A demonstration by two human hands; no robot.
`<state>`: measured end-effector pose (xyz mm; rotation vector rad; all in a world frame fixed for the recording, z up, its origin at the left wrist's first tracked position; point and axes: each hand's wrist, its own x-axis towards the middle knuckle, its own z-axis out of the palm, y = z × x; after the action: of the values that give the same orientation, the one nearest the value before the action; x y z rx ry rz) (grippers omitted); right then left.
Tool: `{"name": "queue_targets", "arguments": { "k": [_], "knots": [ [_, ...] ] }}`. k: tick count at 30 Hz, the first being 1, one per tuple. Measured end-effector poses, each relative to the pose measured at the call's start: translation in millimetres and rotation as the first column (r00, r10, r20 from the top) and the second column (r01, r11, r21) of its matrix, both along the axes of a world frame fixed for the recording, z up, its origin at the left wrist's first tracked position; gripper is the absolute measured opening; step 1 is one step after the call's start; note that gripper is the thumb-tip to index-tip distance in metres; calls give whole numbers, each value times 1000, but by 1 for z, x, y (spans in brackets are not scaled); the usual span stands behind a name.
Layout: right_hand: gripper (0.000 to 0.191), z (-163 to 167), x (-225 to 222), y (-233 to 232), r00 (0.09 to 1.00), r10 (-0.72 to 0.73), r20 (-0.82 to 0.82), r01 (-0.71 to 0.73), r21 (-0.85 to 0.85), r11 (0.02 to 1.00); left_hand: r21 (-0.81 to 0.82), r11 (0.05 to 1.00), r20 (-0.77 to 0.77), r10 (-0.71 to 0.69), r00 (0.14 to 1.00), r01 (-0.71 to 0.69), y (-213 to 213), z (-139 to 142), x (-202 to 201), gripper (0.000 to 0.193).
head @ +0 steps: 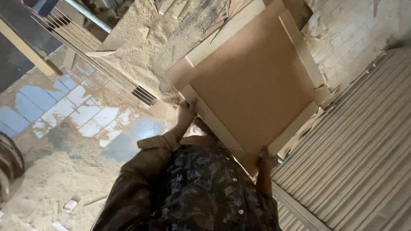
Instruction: The person picks up a large wood composite panel with attached wooden strips, carries it across the workshop, and places it onto a stack of similar panels. The person then returns to the workbench and repositions another panel, holding and turning it while standing at the bench.
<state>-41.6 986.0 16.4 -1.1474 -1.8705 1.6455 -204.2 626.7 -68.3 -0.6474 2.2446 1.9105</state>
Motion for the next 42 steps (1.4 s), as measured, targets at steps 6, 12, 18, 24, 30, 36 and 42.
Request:
{"name": "queue_targets", "arguments": {
  "k": [6, 12, 18, 24, 30, 36, 42],
  "knots": [
    [35, -1, -15, 6, 968, -64, 241, 11, 217, 976, -108, 993, 134, -40, 990, 55, 0, 13, -27, 50],
    [25, 5, -17, 10, 994, 59, 94, -69, 110, 991, -219, 975, 161, -11, 987, 47, 6, 14, -26, 57],
    [29, 4, -22, 5, 996, 91, -12, -90, 73, 993, -213, 977, 122, 12, 993, 14, 8, 15, -39, 57],
    [32, 2, -24, 11, 985, -58, 165, 48, 62, 997, -289, 957, 132, 4, 991, 35, 11, 18, -48, 60],
    [28, 4, -33, 19, 991, 12, 134, -33, 155, 987, -222, 974, 170, -15, 985, 53, 18, 26, -63, 60],
    [28, 8, -59, 34, 993, -13, 119, -4, 141, 990, -172, 983, 201, -21, 979, 56, 35, 40, -93, 55],
    [31, 10, -106, 51, 999, -32, 21, 30, 74, 997, -67, 997, 218, -6, 976, 21, 58, 54, -149, 54]
  ]
}}
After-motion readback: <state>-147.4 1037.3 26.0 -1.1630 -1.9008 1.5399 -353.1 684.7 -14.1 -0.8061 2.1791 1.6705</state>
